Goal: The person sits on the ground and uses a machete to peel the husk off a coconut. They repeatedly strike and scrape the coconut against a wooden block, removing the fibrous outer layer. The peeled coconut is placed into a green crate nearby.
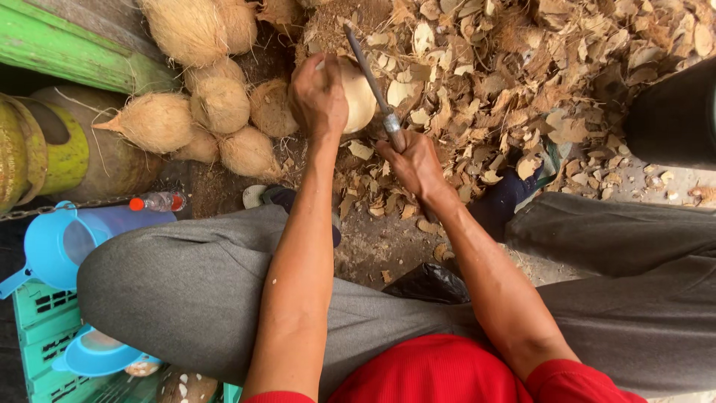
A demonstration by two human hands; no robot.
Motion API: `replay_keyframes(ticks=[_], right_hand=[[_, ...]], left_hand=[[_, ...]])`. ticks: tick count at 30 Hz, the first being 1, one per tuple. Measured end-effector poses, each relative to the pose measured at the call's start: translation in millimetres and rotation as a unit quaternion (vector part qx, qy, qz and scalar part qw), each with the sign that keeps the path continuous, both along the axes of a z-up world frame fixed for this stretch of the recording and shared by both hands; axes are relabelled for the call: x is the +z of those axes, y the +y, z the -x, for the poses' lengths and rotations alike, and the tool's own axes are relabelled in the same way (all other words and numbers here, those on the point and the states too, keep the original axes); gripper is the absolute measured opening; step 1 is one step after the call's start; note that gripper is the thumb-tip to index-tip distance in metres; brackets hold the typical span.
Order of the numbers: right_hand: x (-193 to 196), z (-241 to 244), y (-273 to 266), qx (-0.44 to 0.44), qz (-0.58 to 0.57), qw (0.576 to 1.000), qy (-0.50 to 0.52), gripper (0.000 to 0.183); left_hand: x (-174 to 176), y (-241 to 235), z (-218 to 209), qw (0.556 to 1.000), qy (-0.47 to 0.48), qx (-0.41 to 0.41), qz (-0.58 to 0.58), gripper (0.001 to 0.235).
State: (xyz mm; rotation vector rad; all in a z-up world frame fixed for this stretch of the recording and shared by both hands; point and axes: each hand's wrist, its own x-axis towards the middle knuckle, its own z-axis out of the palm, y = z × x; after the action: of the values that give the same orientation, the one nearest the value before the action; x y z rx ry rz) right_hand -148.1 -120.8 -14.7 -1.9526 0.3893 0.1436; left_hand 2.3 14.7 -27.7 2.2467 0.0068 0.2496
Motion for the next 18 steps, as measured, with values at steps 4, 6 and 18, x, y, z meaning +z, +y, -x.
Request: replay_keyframes(ticks=[4, 6, 18], right_hand=[[4, -1, -7, -0.035, -0.02, 0.996, -0.074, 0.039], [3, 5, -4, -0.046, -0.027, 0.994, -0.091, 0.035], [20, -3, 6, -0.042, -0.039, 0.998, -0.025, 0.044]], left_hand=[[4, -3, -4, 0.996, 0.059, 0.008, 0.065, 0.033], [0, 1, 1, 0.999, 0.038, 0.009, 0.023, 0.03], [-1, 2, -3, 0.999, 0.031, 0.02, 0.028, 0.024]])
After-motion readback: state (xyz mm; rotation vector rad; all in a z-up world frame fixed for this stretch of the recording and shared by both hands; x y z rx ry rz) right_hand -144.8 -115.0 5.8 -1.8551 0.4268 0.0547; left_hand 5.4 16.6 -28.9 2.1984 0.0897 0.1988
